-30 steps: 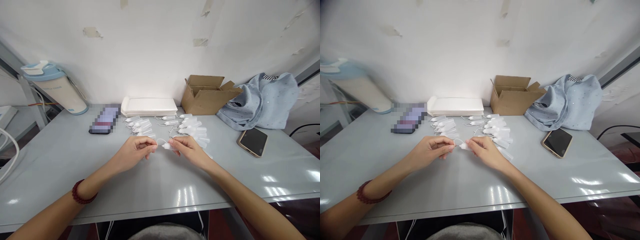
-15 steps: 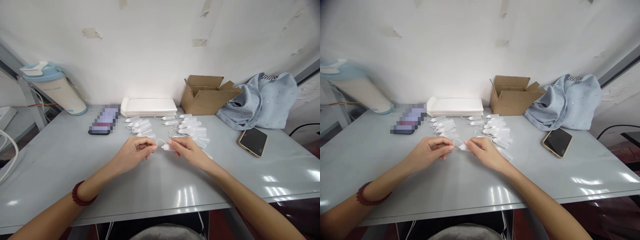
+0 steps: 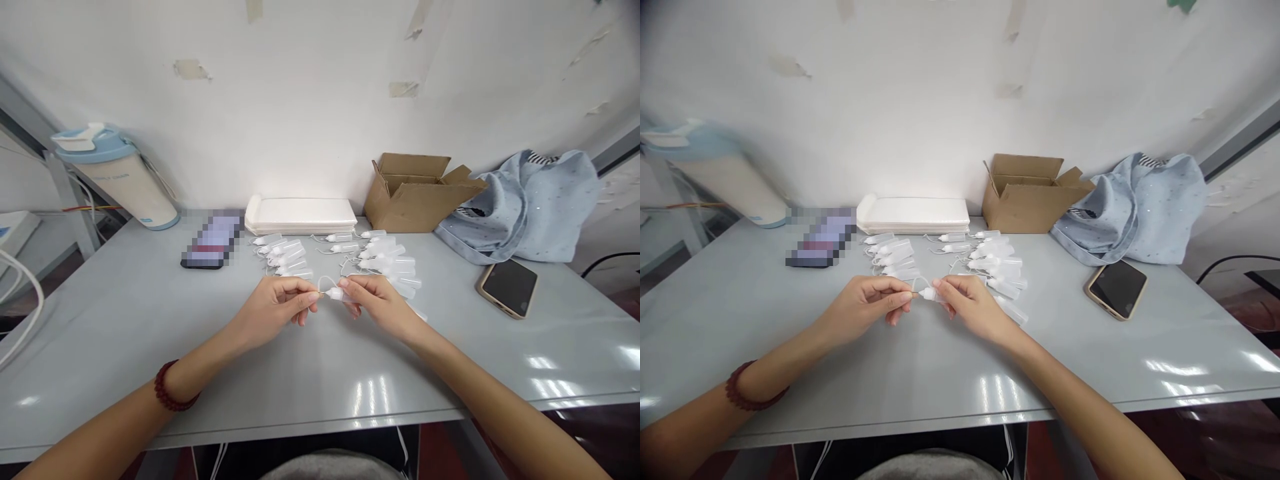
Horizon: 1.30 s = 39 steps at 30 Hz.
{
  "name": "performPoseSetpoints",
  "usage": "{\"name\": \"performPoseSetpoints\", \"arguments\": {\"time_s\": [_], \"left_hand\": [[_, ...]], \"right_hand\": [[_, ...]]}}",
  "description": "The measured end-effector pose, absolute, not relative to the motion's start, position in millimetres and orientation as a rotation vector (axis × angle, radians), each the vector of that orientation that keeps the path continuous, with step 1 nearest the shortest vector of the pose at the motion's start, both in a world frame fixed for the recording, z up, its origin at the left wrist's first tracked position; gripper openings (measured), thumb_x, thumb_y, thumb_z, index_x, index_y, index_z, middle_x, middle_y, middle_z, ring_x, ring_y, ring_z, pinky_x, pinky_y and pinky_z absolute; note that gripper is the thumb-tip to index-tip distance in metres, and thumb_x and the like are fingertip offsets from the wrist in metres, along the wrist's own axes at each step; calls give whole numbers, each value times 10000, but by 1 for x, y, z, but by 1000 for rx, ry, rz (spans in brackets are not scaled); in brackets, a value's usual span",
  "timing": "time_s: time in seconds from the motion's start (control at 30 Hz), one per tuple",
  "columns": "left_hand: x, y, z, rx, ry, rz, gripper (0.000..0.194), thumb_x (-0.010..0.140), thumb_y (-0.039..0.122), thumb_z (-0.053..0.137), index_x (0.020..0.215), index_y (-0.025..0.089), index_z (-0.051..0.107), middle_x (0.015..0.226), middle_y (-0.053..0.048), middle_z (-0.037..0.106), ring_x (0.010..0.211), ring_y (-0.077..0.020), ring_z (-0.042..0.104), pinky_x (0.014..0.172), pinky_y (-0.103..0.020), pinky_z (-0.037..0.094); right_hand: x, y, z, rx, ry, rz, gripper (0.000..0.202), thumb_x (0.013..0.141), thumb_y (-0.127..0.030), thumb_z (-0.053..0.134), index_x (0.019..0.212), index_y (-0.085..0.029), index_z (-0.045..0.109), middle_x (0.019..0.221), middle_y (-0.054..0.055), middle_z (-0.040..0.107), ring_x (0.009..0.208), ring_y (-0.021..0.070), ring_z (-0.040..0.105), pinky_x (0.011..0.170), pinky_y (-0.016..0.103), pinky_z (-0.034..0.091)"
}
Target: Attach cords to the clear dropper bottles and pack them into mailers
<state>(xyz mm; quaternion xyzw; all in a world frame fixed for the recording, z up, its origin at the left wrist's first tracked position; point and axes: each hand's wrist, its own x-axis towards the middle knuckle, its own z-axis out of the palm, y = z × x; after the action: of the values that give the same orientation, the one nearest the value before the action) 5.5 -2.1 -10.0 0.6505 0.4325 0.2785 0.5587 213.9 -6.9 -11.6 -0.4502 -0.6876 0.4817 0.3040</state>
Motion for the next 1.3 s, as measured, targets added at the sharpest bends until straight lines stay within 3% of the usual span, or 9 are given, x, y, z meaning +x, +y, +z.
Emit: {"name": "performPoseSetpoints", "arguments": {"time_s": [1.3], "left_hand": [[11,-11,-13,1785,1097,716,135,819,179,540,735,159,643,656,26,604,538,-75,534,539,-172,448]], "right_hand": [[212,-9,-14,-1295,-1892,1216,388,907,-396,419,586,-181,388,574,-45,336,545,89,325,518,246,243]]}}
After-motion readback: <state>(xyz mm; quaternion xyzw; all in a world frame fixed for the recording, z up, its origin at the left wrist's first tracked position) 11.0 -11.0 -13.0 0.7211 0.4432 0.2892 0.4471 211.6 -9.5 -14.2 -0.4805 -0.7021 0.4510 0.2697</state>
